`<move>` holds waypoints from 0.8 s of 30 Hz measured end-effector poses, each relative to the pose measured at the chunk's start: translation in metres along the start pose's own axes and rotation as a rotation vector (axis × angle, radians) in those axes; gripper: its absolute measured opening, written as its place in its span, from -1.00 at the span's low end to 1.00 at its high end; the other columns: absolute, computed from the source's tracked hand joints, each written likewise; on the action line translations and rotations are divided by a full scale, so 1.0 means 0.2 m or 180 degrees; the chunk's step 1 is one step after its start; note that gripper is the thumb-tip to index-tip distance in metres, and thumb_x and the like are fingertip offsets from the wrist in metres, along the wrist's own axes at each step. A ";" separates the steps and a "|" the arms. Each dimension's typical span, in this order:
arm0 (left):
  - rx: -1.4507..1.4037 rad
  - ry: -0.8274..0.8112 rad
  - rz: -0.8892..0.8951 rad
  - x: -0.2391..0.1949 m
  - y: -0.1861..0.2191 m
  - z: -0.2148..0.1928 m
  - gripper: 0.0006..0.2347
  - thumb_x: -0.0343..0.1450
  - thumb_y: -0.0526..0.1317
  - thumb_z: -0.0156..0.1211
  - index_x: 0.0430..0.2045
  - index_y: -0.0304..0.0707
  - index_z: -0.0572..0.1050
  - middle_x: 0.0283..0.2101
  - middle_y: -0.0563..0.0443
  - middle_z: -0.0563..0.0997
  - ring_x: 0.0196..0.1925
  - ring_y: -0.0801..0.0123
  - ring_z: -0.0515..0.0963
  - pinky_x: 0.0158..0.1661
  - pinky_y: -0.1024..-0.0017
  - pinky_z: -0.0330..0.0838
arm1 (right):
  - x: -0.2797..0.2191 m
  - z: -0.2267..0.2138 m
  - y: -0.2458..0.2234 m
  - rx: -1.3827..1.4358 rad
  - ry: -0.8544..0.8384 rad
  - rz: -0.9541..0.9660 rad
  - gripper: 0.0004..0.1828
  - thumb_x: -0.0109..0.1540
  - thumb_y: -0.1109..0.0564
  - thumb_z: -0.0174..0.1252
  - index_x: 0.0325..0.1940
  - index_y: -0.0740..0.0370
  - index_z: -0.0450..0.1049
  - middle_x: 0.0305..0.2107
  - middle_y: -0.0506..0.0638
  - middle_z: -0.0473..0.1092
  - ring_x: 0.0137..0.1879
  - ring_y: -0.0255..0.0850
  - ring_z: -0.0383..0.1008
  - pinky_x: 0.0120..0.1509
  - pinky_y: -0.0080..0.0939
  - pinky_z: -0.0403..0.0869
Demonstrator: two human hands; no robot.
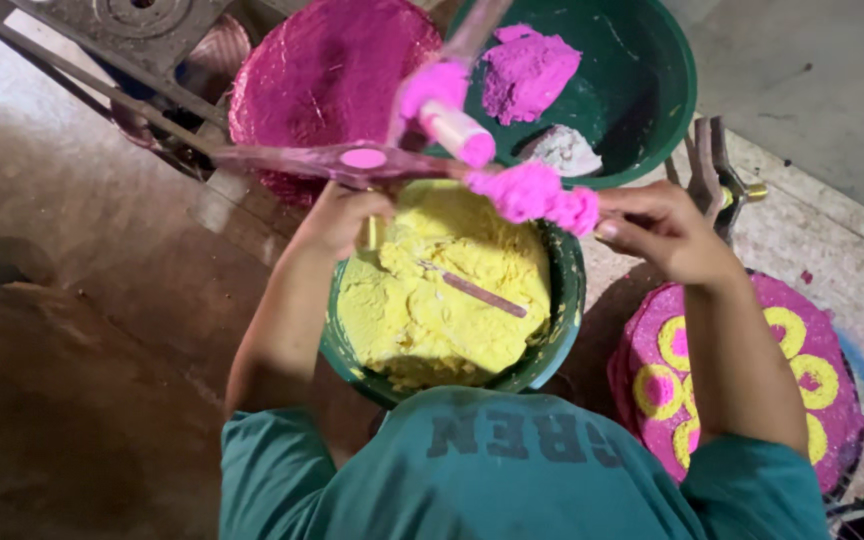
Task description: The person uses a wooden press to scoop yellow dough from a green basin and form ring shapes onto a pink glittery tray. They repeat this process to fill the tray with multiple yellow dough rings.
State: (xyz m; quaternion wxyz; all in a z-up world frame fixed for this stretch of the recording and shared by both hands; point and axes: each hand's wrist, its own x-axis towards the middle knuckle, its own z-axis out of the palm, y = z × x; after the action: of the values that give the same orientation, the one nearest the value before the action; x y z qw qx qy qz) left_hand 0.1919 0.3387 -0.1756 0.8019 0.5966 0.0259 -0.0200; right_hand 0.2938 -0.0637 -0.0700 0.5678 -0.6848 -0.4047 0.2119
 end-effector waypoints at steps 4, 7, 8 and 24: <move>-0.1155 0.0126 -0.0203 -0.12 -0.05 -0.08 -0.70 0.36 -0.41 0.17 -0.02 -0.27 0.43 -0.18 0.14 0.48 -0.24 0.49 0.47 -0.24 0.52 0.40 | 0.04 -0.15 0.10 0.0570 0.0639 0.0394 -0.58 0.37 0.15 0.05 0.32 0.21 0.44 -0.46 -0.17 0.33 -0.42 -0.44 0.23 -0.36 -0.43 0.23; -0.1633 0.0376 -0.0170 -0.18 -0.07 -0.11 -0.62 0.31 -0.42 0.18 0.04 -0.23 0.39 -0.17 0.11 0.47 -0.19 0.50 0.48 -0.22 0.52 0.42 | 0.31 -0.26 0.30 0.0094 0.0792 0.1120 -0.48 0.29 0.26 -0.02 0.36 0.26 0.43 -0.43 -0.14 0.33 -0.38 -0.42 0.24 -0.33 -0.44 0.22; -0.1609 0.0322 -0.0099 -0.19 -0.07 -0.11 -0.61 0.31 -0.41 0.19 0.05 -0.25 0.39 -0.17 0.10 0.47 -0.19 0.49 0.48 -0.21 0.52 0.43 | 0.42 -0.25 0.39 -0.0019 0.0892 0.1348 -0.52 0.40 0.09 0.02 0.36 0.35 0.45 -0.37 -0.08 0.36 -0.35 -0.40 0.23 -0.29 -0.41 0.24; -0.0023 -0.1595 -0.0511 -0.33 -0.12 0.78 -0.60 0.35 -0.31 0.30 0.08 -0.41 0.46 -0.18 -0.14 0.54 -0.24 0.26 0.54 -0.28 0.29 0.46 | -0.08 0.32 -0.25 0.2555 0.0921 -0.1420 -0.08 0.38 -0.21 0.16 0.62 0.21 -0.13 0.52 0.30 -0.01 0.23 0.23 0.49 0.03 0.04 0.62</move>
State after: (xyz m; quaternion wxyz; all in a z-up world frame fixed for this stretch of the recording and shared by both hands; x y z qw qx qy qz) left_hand 0.1268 0.1828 -0.1490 0.7812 0.5662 -0.1262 -0.2305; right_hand 0.2206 -0.0350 -0.0416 0.8694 -0.3305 -0.3448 0.1269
